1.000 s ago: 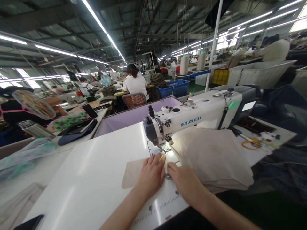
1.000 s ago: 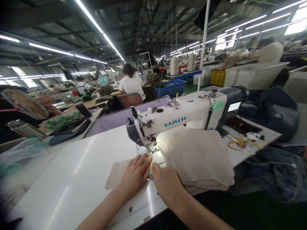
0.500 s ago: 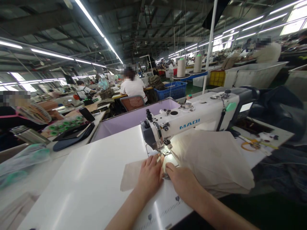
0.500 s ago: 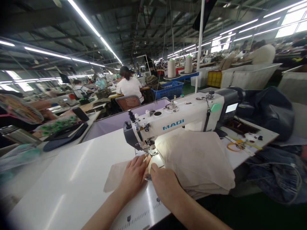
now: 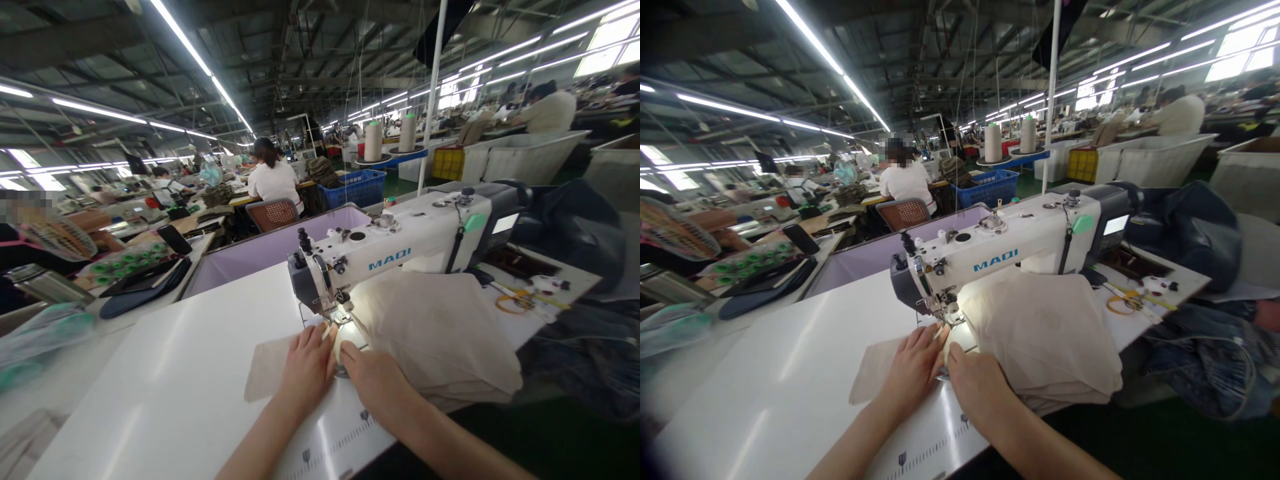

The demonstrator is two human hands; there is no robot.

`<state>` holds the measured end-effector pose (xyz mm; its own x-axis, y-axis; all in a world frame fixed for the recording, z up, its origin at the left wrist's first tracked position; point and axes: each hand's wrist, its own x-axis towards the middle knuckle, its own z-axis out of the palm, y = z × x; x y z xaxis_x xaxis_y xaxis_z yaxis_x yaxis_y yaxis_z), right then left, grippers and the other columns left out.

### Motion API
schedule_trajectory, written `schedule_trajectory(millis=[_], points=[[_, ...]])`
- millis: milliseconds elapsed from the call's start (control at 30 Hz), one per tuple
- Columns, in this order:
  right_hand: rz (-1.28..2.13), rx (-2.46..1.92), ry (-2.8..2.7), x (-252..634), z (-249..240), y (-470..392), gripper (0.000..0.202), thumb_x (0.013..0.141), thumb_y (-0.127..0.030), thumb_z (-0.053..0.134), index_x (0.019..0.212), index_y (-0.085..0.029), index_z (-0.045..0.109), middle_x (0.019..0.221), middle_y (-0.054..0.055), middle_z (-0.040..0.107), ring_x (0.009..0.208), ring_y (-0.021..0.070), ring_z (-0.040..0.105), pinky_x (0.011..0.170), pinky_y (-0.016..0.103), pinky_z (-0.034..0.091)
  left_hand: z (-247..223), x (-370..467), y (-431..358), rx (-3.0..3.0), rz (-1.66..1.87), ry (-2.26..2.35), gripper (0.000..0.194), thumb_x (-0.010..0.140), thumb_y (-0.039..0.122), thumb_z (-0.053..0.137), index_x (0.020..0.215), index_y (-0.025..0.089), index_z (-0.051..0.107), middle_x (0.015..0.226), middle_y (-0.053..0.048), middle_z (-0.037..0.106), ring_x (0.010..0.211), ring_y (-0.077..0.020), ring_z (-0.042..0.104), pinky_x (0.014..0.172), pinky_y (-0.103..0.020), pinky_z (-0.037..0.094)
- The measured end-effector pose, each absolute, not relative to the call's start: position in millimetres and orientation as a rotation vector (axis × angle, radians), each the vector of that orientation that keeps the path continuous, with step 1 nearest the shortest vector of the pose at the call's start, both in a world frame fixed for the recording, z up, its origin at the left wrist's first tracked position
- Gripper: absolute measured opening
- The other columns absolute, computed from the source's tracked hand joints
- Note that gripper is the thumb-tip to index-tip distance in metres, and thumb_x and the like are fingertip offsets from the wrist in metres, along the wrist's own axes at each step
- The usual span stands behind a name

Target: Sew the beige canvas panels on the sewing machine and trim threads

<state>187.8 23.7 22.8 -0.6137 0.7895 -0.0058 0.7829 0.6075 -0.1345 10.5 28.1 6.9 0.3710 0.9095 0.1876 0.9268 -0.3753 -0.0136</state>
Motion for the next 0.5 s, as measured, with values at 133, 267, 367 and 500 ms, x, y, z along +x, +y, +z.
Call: schedule_trajectory(millis=[133, 267, 367, 500], points=[[0.142, -1.353, -2.771, 186.8, 19.9, 24.6, 0.034, 0.090, 0.002, 0.047, 0.116, -0.013, 0.062, 0.106, 0.010, 0.069, 0.074, 0.0183, 0.071, 0.055, 0.023, 0.051, 5.7, 10.4, 29.5, -2.489, -0.246, -1.672, 0.041, 0.099, 0.025, 0.049, 0.139, 0.023, 0.057, 0.140, -0.010, 0.059, 0.126, -0.0284, 0.051, 0.104, -0.046, 0.045], [0.128, -1.323, -2.764, 189.6, 17.2, 21.5, 0.036, 0.089, 0.002, 0.048, 0.118, -0.014, 0.062, 0.104, 0.010, 0.069, 0.074, 0.0186, 0.071, 0.056, 0.024, 0.052, 8.5, 10.0, 22.4, -2.553, -0.260, -1.625, 0.041, 0.098, 0.025, 0.050, 0.138, 0.021, 0.059, 0.140, -0.012, 0.061, 0.126, -0.0310, 0.054, 0.102, -0.050, 0.050], [0.128, -1.286, -2.778, 192.8, 14.1, 16.2, 0.039, 0.087, 0.000, 0.051, 0.123, -0.012, 0.061, 0.107, 0.011, 0.069, 0.073, 0.0190, 0.071, 0.055, 0.025, 0.053, 10.7, 6.5, 12.0, -2.666, -0.320, -1.511, 0.039, 0.098, 0.021, 0.046, 0.134, 0.019, 0.061, 0.135, -0.012, 0.064, 0.124, -0.0295, 0.058, 0.102, -0.049, 0.053], [0.105, -1.287, -2.779, 193.3, 11.6, 11.8, 0.043, 0.089, -0.002, 0.051, 0.130, -0.011, 0.057, 0.111, 0.013, 0.068, 0.070, 0.0192, 0.070, 0.053, 0.027, 0.054, 11.3, -1.1, 3.1, -2.779, -0.394, -1.324, 0.041, 0.098, 0.021, 0.046, 0.137, 0.019, 0.059, 0.137, -0.011, 0.064, 0.128, -0.0286, 0.058, 0.106, -0.047, 0.052]])
